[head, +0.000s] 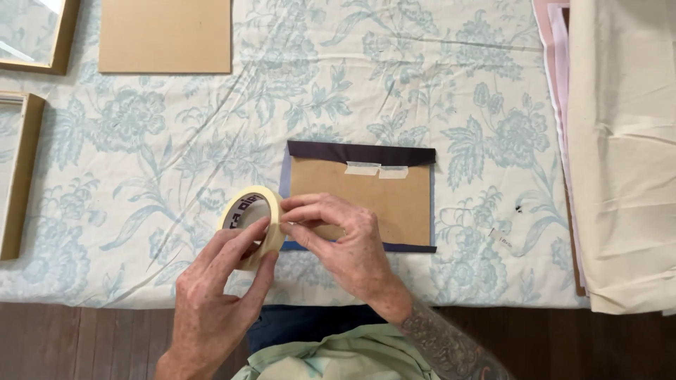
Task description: Wrapping a square piece of cardboard with blue paper and securing the edges with masking tape on a workshop table.
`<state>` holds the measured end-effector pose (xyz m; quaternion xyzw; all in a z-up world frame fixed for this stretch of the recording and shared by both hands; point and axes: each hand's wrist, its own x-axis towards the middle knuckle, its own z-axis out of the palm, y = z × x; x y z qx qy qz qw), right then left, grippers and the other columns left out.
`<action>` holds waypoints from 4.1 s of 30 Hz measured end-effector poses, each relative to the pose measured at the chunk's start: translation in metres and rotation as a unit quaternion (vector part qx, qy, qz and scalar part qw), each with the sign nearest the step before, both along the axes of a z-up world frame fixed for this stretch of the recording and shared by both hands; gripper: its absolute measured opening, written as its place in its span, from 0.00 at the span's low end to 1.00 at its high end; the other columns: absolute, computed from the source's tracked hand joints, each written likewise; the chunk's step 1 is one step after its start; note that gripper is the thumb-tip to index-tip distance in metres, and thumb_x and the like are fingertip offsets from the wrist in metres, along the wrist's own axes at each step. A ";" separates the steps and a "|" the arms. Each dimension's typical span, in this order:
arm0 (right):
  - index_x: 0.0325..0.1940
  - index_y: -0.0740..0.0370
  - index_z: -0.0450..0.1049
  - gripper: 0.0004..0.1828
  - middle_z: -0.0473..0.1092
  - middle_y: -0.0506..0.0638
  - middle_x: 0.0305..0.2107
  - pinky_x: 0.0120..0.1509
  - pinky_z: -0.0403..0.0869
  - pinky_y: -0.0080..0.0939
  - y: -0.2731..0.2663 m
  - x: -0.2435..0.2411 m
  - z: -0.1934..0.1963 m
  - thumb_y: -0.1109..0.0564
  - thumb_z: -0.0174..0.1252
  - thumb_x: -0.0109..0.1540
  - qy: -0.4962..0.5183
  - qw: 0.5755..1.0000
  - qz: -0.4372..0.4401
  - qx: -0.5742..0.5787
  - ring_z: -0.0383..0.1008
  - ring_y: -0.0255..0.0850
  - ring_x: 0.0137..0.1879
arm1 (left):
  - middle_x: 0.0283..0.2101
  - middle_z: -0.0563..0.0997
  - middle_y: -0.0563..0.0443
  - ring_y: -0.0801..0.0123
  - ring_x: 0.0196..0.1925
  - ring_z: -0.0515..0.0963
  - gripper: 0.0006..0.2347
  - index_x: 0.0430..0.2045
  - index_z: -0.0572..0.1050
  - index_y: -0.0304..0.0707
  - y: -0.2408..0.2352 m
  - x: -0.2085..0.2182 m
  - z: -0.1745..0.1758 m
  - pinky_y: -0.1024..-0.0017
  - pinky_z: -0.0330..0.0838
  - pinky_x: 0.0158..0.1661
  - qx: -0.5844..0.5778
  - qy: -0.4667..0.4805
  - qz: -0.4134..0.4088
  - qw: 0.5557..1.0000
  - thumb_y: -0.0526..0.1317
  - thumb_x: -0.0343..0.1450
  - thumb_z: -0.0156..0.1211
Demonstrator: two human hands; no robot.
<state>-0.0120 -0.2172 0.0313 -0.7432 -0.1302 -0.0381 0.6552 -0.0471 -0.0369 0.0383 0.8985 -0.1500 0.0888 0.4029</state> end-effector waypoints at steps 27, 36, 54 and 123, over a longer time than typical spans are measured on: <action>0.41 0.63 0.80 0.05 0.79 0.53 0.42 0.52 0.86 0.35 0.013 0.002 -0.013 0.59 0.63 0.64 0.135 0.988 -0.004 0.072 0.83 0.38 0.45 | 0.45 0.87 0.61 0.61 0.28 0.76 0.26 0.70 0.64 0.52 0.025 0.015 0.007 0.61 0.73 0.33 0.085 0.210 -0.056 0.972 0.43 0.72 0.53; 0.41 0.64 0.80 0.06 0.79 0.53 0.41 0.54 0.86 0.36 0.012 0.002 -0.015 0.58 0.64 0.63 0.181 0.977 0.003 0.111 0.83 0.39 0.45 | 0.34 0.86 0.56 0.61 0.23 0.75 0.24 0.67 0.68 0.51 0.025 0.017 0.008 0.62 0.72 0.36 0.097 0.156 -0.063 0.981 0.42 0.71 0.56; 0.40 0.66 0.81 0.04 0.80 0.54 0.40 0.53 0.84 0.33 -0.005 0.002 -0.017 0.62 0.64 0.63 0.160 0.980 -0.010 0.117 0.82 0.38 0.46 | 0.17 0.83 0.51 0.50 0.17 0.81 0.16 0.56 0.73 0.57 0.015 0.040 0.021 0.51 0.69 0.20 0.257 0.160 -0.066 0.951 0.48 0.73 0.54; 0.46 0.61 0.71 0.03 0.71 0.51 0.40 0.50 0.77 0.38 0.023 -0.005 -0.011 0.63 0.57 0.69 -0.103 0.994 0.013 -0.039 0.72 0.43 0.46 | 0.22 0.84 0.58 0.73 0.11 0.70 0.07 0.38 0.82 0.38 0.029 0.031 0.021 0.70 0.65 0.16 0.094 0.041 -0.052 0.993 0.38 0.71 0.63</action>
